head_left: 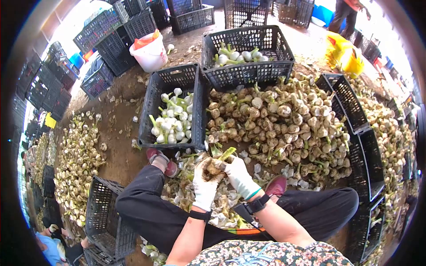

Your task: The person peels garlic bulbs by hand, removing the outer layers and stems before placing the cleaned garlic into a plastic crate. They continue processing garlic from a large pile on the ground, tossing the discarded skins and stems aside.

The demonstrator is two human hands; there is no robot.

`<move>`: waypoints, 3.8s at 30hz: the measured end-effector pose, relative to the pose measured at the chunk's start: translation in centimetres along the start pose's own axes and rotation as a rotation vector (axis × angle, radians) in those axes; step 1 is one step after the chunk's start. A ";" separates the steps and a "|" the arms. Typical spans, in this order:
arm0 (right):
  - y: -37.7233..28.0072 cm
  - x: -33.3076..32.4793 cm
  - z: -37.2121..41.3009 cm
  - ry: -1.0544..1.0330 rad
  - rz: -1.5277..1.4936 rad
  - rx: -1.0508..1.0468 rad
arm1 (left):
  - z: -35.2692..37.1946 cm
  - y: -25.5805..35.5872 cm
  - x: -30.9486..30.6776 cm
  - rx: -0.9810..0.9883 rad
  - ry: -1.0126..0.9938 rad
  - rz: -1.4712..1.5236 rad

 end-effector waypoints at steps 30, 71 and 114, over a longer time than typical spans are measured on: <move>-4.8 -1.7 5.7 -0.101 0.224 -0.258 | 3.5 4.1 1.0 -0.159 -0.079 0.330; -8.4 0.8 7.0 -0.083 0.723 -0.502 | 3.7 6.4 -1.4 -0.009 -0.057 0.144; -5.6 -2.9 5.7 0.158 0.691 -0.396 | 4.1 0.8 -0.8 -0.313 0.018 0.757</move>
Point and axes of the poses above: each hand's wrist, its own z-axis away from the middle knuckle, its own x-axis out of the palm, y = z × x, the point moved 10 cm from there along -z, towards the middle knuckle, and after that the axes turned 4 degrees about -z, right-handed, at the moved point
